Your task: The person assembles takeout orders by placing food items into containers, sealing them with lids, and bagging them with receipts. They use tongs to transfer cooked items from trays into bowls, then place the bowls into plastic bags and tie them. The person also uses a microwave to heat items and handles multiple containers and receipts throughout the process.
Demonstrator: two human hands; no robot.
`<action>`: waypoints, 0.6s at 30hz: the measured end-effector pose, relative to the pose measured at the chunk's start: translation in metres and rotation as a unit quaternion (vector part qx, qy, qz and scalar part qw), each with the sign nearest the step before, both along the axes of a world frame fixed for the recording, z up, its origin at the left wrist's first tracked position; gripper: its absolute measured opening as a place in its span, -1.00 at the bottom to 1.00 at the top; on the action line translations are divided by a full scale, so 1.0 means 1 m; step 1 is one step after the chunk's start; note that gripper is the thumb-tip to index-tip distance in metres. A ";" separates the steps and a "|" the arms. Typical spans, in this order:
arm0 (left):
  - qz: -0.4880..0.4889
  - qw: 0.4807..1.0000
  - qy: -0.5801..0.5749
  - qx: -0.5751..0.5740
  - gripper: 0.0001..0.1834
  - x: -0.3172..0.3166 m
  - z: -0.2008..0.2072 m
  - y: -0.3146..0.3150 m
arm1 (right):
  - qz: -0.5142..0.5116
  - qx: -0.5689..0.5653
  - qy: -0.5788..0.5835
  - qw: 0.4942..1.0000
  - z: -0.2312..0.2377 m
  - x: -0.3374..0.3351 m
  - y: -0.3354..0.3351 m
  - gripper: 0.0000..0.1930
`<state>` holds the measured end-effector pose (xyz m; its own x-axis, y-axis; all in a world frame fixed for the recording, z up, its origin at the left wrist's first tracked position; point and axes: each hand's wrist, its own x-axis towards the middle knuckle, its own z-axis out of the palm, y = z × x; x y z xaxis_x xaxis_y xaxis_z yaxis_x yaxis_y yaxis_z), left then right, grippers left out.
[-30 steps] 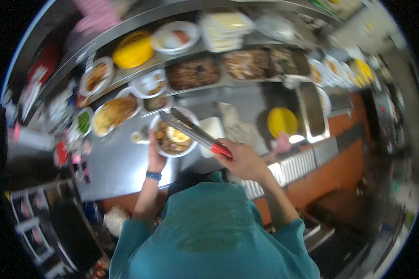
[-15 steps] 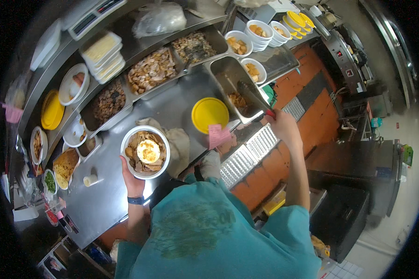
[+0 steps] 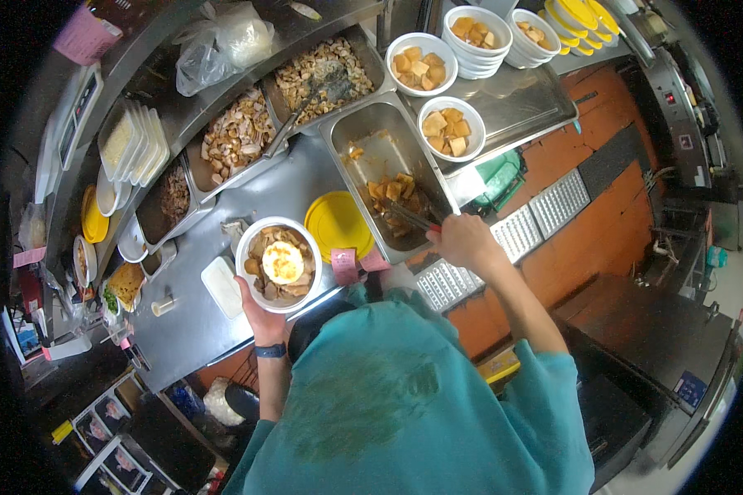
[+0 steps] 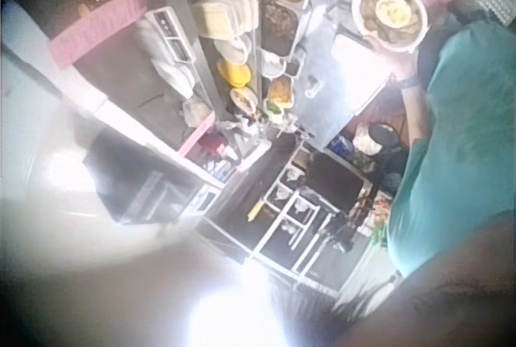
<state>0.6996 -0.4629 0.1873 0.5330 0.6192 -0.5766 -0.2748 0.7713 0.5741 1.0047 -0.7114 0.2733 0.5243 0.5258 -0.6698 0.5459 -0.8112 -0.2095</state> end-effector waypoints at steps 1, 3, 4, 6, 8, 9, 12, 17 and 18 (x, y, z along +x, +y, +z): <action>0.003 1.000 0.016 -0.011 -0.23 0.004 -0.003 -0.003 | -0.013 0.021 -0.007 1.000 -0.005 -0.002 0.000 -0.51; -0.010 1.000 0.009 0.012 -0.22 0.013 -0.008 -0.009 | -0.022 0.052 -0.032 0.998 -0.017 -0.004 -0.001 -0.51; 0.001 0.999 0.037 0.002 -0.22 0.017 -0.010 -0.011 | -0.026 0.064 -0.038 0.997 -0.023 -0.005 -0.002 -0.52; -0.006 1.000 -0.001 0.007 -0.25 0.025 -0.011 -0.017 | -0.018 0.061 -0.055 0.996 -0.037 0.001 -0.002 -0.53; 0.003 1.000 -0.024 -0.004 -0.28 0.032 -0.009 -0.023 | -0.049 0.075 -0.018 0.996 -0.049 0.008 -0.003 -0.58; 0.002 1.000 -0.030 0.002 -0.31 0.035 -0.007 -0.026 | -0.059 0.098 -0.003 0.993 -0.053 0.013 -0.003 -0.59; 0.009 1.000 0.009 0.023 -0.26 0.044 0.000 -0.034 | -0.062 0.130 0.020 0.989 -0.056 0.024 -0.007 -0.63; 0.034 0.999 0.007 -0.023 -0.28 0.052 -0.002 -0.039 | -0.178 0.147 0.112 0.967 -0.022 0.024 -0.030 -0.68; 0.034 0.999 -0.002 -0.040 -0.28 0.054 -0.005 -0.039 | -0.217 0.152 0.151 0.952 -0.007 0.022 -0.039 -0.70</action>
<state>0.7532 -0.5017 0.1821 0.4928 0.6058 -0.6246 -0.3301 0.7943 0.5100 1.0265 -0.7503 0.2661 0.5434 0.4973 -0.6763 0.0502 -0.8235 -0.5652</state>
